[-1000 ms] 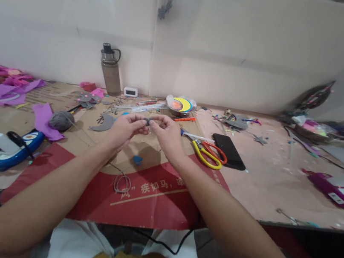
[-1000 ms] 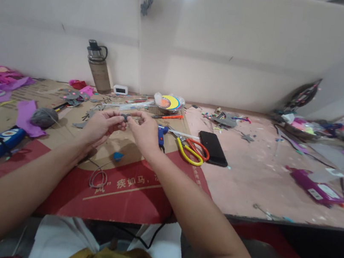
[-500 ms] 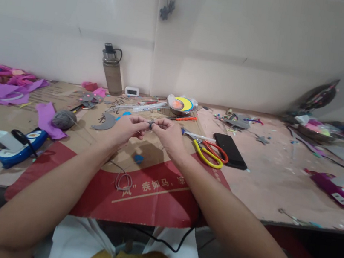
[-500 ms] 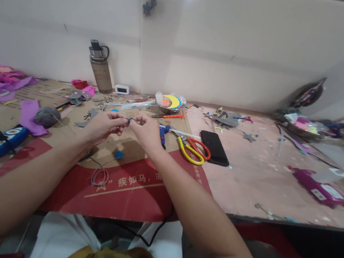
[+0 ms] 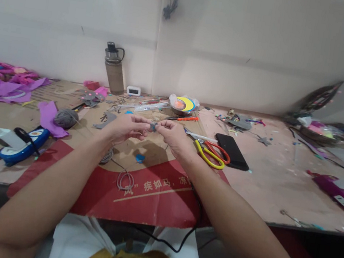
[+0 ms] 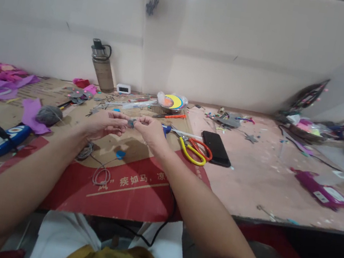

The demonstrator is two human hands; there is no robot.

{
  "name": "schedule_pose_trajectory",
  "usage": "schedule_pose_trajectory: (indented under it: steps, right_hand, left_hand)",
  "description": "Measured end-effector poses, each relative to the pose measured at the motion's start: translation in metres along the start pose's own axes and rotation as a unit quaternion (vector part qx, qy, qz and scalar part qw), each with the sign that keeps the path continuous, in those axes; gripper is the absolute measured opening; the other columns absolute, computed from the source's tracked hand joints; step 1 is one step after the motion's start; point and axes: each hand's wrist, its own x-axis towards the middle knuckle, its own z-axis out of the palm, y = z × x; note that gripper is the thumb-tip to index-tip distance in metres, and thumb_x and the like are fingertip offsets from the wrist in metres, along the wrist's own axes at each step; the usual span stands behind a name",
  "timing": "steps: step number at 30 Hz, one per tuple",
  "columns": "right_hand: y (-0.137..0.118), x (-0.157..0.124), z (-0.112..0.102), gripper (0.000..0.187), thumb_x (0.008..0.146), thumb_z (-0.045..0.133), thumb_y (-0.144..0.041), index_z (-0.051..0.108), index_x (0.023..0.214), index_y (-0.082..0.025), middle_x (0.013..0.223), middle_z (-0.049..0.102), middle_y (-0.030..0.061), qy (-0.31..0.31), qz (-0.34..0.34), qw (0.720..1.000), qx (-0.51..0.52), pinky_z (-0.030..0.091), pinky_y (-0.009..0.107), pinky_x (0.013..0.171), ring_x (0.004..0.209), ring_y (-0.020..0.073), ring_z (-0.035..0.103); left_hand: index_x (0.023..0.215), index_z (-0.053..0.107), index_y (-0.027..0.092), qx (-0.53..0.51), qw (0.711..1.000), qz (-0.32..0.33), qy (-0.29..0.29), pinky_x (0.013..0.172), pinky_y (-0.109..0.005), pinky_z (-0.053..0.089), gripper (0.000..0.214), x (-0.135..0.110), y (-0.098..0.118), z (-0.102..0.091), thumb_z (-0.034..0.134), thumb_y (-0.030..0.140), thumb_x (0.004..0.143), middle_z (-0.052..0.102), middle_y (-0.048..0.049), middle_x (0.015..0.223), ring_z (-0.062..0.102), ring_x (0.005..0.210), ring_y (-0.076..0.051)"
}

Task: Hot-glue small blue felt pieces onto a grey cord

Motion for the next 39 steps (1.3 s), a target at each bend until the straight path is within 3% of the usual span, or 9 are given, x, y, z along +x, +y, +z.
schedule_pose_trajectory:
  steps: [8, 15, 19, 22, 26, 28, 30, 35, 39]
  right_hand:
    - [0.002, -0.002, 0.002, 0.021, 0.070, 0.064, -0.039, 0.060, 0.068, -0.019, 0.060, 0.053, -0.0039, -0.008, -0.040, 0.998, -0.057, 0.034, 0.025, 0.056, 0.057, 0.0100, 0.043]
    - [0.012, 0.003, -0.005, 0.024, 0.084, 0.052, -0.038, 0.062, 0.075, -0.019, 0.070, 0.057, 0.0001, 0.014, -0.097, 0.984, -0.149, 0.042, 0.029, 0.067, 0.070, 0.0150, 0.051]
    - [0.005, -0.004, -0.009, 0.016, 0.085, 0.058, -0.028, 0.065, 0.096, -0.020, 0.099, 0.061, 0.0077, 0.090, -0.235, 0.931, -0.266, 0.042, 0.036, 0.085, 0.096, 0.0205, 0.054]
    - [-0.002, -0.011, -0.007, 0.016, 0.089, 0.056, -0.027, 0.067, 0.099, -0.022, 0.101, 0.061, 0.0090, 0.070, -0.318, 0.876, -0.355, 0.040, 0.039, 0.090, 0.100, 0.0230, 0.052]
    - [-0.006, -0.017, -0.002, 0.019, 0.092, 0.050, -0.028, 0.068, 0.096, -0.023, 0.103, 0.065, 0.0086, 0.038, -0.350, 0.808, -0.473, 0.036, 0.043, 0.087, 0.101, 0.0266, 0.049]
    - [-0.006, -0.016, 0.000, 0.016, 0.091, 0.050, -0.025, 0.066, 0.092, -0.021, 0.103, 0.065, 0.0102, 0.036, -0.341, 0.797, -0.497, 0.035, 0.044, 0.086, 0.101, 0.0274, 0.049]
    - [-0.005, -0.013, 0.002, 0.010, 0.086, 0.053, -0.021, 0.063, 0.086, -0.019, 0.099, 0.064, 0.0111, 0.045, -0.315, 0.820, -0.477, 0.036, 0.042, 0.085, 0.098, 0.0261, 0.050]
    - [0.002, -0.002, -0.003, 0.007, 0.083, 0.051, -0.020, 0.055, 0.077, -0.019, 0.081, 0.059, 0.0036, 0.076, -0.205, 0.933, -0.285, 0.041, 0.031, 0.074, 0.079, 0.0168, 0.052]
    - [0.003, -0.002, -0.007, 0.009, 0.087, 0.051, -0.023, 0.058, 0.084, -0.019, 0.085, 0.059, 0.0038, 0.065, -0.227, 0.934, -0.267, 0.043, 0.031, 0.076, 0.082, 0.0164, 0.054]
  left_hand:
    - [0.071, 0.069, 0.014, 0.150, 0.980, 0.100, 0.087, 0.051, -0.024, 0.044, 0.016, 0.005, -0.012, 0.007, 0.075, 0.028, 0.066, 0.062, -0.0011, 0.057, 0.054, 0.049, -0.010]
    - [0.068, 0.067, 0.016, 0.128, 0.978, 0.114, 0.119, 0.046, -0.023, 0.030, 0.010, 0.008, -0.014, 0.001, 0.070, 0.025, 0.066, 0.054, 0.0025, 0.052, 0.041, 0.043, -0.007]
    - [0.066, 0.066, 0.017, 0.159, 0.973, 0.114, 0.118, 0.046, -0.023, 0.029, 0.008, 0.007, -0.013, 0.003, 0.068, 0.025, 0.064, 0.052, 0.0031, 0.052, 0.040, 0.044, -0.008]
    - [0.068, 0.067, 0.017, 0.203, 0.966, 0.115, 0.108, 0.047, -0.023, 0.030, 0.009, 0.007, -0.015, 0.005, 0.067, 0.026, 0.065, 0.054, 0.0026, 0.055, 0.041, 0.046, -0.008]
    - [0.069, 0.068, 0.017, 0.226, 0.962, 0.121, 0.095, 0.048, -0.022, 0.031, 0.008, 0.006, -0.015, 0.007, 0.063, 0.023, 0.066, 0.058, 0.0017, 0.060, 0.043, 0.050, -0.009]
    - [0.067, 0.067, 0.017, 0.239, 0.958, 0.124, 0.100, 0.050, -0.022, 0.034, 0.007, 0.005, -0.014, 0.009, 0.063, 0.022, 0.065, 0.059, 0.0012, 0.061, 0.046, 0.053, -0.010]
    - [0.065, 0.066, 0.017, 0.255, 0.953, 0.123, 0.109, 0.050, -0.022, 0.034, 0.006, 0.004, -0.013, 0.010, 0.063, 0.022, 0.064, 0.059, 0.0013, 0.059, 0.046, 0.053, -0.010]
    - [0.062, 0.065, 0.018, 0.223, 0.960, 0.120, 0.118, 0.046, -0.022, 0.032, 0.003, 0.003, -0.010, 0.012, 0.065, 0.020, 0.061, 0.058, 0.0012, 0.056, 0.044, 0.048, -0.009]
    - [0.066, 0.065, 0.017, 0.184, 0.975, 0.093, 0.086, 0.044, -0.022, 0.038, 0.005, 0.004, -0.010, 0.012, 0.062, 0.020, 0.062, 0.061, -0.0012, 0.055, 0.053, 0.046, -0.011]
